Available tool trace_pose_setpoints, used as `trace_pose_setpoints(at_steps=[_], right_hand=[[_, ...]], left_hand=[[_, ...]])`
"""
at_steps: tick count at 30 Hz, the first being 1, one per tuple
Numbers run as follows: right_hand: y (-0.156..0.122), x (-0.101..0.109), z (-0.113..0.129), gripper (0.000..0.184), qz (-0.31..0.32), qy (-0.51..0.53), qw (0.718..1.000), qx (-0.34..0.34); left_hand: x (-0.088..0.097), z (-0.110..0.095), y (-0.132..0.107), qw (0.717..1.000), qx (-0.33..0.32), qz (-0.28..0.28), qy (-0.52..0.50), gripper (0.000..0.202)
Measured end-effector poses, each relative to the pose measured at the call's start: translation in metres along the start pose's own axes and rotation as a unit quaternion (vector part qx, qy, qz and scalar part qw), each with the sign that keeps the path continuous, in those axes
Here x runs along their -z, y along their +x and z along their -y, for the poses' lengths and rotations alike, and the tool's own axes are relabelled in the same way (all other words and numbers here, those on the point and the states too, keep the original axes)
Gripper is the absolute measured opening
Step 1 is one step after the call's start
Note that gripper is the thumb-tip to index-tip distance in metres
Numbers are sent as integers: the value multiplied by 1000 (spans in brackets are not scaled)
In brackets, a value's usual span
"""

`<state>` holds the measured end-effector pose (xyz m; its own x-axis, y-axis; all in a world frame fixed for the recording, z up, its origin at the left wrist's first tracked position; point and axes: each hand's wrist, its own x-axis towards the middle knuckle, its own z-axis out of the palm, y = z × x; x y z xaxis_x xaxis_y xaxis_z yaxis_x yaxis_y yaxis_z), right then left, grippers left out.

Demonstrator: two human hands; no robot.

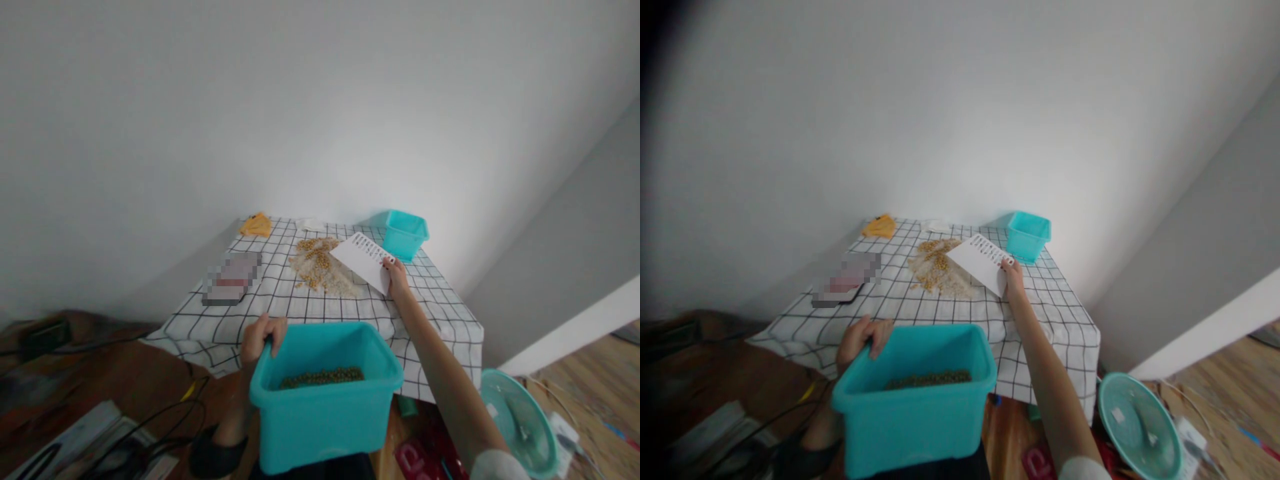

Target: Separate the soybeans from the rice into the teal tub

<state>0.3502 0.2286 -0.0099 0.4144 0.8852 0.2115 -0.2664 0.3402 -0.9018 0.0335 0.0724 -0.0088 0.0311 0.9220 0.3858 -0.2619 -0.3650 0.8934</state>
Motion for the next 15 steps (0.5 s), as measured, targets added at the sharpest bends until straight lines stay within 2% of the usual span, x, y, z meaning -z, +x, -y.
trace_pose_setpoints(at_steps=[15], right_hand=[[-10, -3, -2, 26, 1, -14, 1000, -10]], left_hand=[[1, -2, 1, 1000, 13, -15, -10, 65]])
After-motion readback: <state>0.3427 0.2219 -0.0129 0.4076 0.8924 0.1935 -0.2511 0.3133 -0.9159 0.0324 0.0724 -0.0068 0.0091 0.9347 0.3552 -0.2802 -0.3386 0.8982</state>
